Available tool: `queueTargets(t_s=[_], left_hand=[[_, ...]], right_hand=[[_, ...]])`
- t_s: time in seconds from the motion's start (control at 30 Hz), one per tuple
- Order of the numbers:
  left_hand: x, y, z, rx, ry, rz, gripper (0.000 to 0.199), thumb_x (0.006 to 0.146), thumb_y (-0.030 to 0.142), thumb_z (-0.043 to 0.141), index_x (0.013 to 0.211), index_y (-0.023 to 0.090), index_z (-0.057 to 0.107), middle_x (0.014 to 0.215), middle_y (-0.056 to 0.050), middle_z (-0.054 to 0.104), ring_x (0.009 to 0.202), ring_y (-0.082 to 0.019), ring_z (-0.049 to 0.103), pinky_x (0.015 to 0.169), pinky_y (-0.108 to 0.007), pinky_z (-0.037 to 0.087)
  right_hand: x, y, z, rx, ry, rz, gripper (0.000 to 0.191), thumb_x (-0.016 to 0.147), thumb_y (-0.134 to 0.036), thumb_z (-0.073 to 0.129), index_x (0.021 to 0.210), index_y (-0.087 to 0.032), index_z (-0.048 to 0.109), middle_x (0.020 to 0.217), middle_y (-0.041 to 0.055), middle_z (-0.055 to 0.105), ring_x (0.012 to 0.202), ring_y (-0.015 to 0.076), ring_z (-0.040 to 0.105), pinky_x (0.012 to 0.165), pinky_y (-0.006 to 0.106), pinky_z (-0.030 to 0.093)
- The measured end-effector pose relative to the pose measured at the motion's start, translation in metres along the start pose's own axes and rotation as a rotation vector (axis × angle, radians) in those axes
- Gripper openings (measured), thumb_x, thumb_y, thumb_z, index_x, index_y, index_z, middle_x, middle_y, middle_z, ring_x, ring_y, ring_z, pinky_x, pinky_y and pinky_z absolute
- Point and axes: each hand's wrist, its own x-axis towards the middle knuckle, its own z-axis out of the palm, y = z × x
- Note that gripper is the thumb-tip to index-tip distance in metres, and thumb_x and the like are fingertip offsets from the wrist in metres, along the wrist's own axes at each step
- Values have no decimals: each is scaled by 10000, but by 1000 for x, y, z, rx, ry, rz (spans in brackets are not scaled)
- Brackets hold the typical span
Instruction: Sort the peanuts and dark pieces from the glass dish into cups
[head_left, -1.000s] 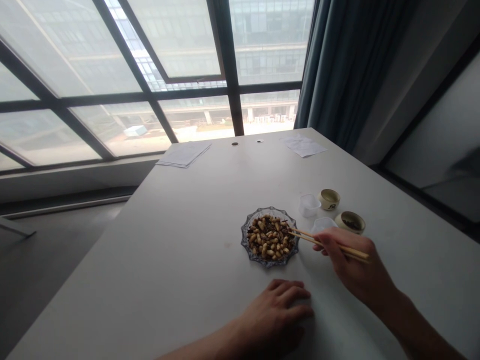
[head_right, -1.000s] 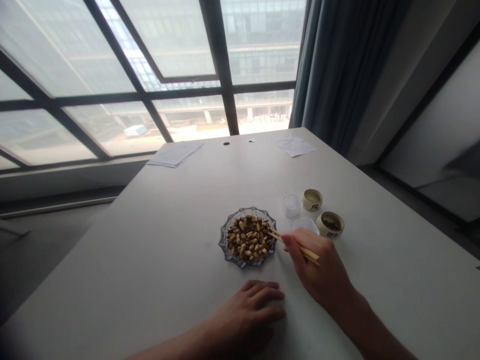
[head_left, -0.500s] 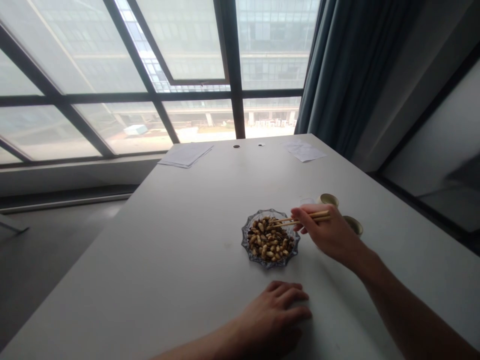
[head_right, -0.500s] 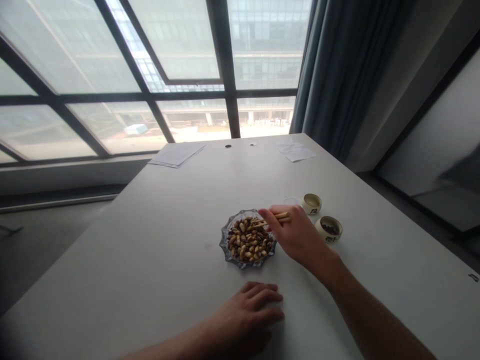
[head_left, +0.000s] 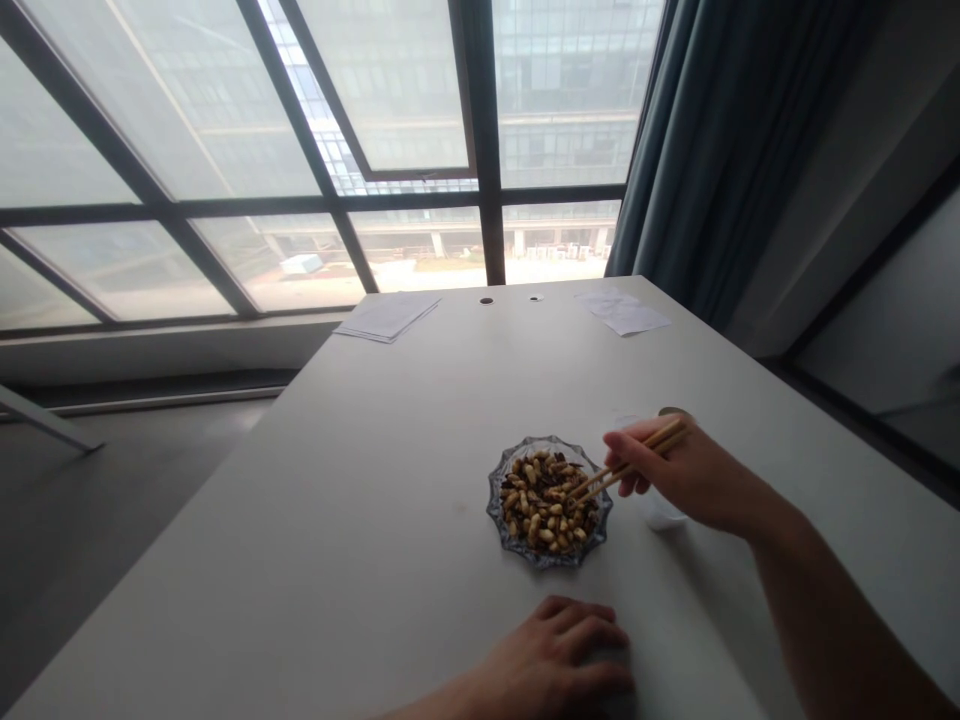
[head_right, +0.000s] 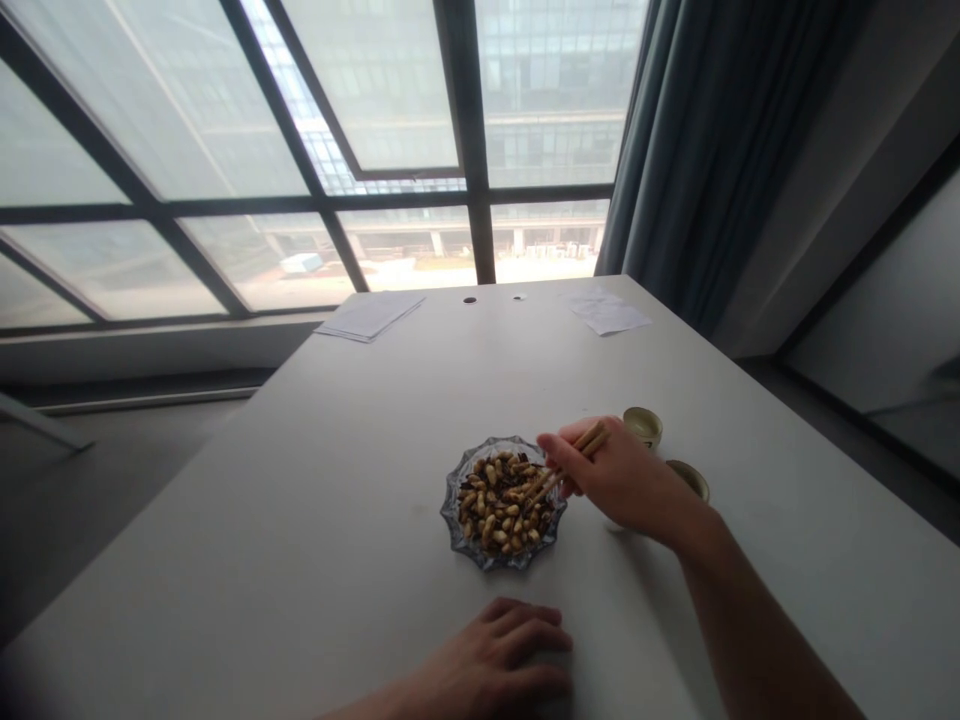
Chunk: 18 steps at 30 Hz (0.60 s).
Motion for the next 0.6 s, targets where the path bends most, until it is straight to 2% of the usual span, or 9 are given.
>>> queueTargets(t_s=[0.1, 0.2, 0.33, 0.43, 0.6], left_hand=[[1, 0, 1, 19, 20, -1, 168, 1221, 408, 663, 1310, 270, 698, 1475, -31, 758, 1466, -220, 656, 1276, -335, 431], [2, 3, -2, 54, 0, -16, 182, 1201, 428, 696, 1302, 276, 708, 1456, -38, 763, 1451, -234, 663, 1255, -337, 445], [3, 10, -6, 122, 0, -18, 231, 1196, 425, 698, 1372, 275, 697, 1464, -50, 748, 1443, -240, 653, 1254, -341, 441], [4, 15, -8, 189, -4, -7, 265, 1188, 422, 711, 1423, 301, 694, 1485, -45, 724, 1438, -244, 641, 1242, -346, 446], [18, 23, -3, 286, 5, -44, 206, 1209, 371, 671, 1393, 282, 692, 1507, -27, 701, 1379, -238, 635, 1127, -357, 507]], right_hand=[[1, -1, 10, -6, -115, -39, 603, 1090, -675, 620, 771, -184, 768, 698, 55, 791, 647, 217, 737, 602, 305, 529], [2, -3, 13, -123, -46, -115, 639, 1106, -675, 584, 712, -192, 727, 668, 41, 760, 633, 202, 683, 620, 314, 493], [-2, -3, 0, -138, 12, -143, 624, 1137, -640, 515, 779, -187, 753, 670, 43, 751, 624, 209, 688, 609, 321, 493], [-5, 1, -5, -115, -3, -116, 617, 1137, -630, 513, 761, -191, 727, 647, 42, 740, 596, 207, 696, 586, 312, 495], [2, 4, 8, -23, -100, -103, 631, 1069, -710, 597, 710, -197, 680, 628, 45, 748, 611, 218, 732, 575, 289, 515]])
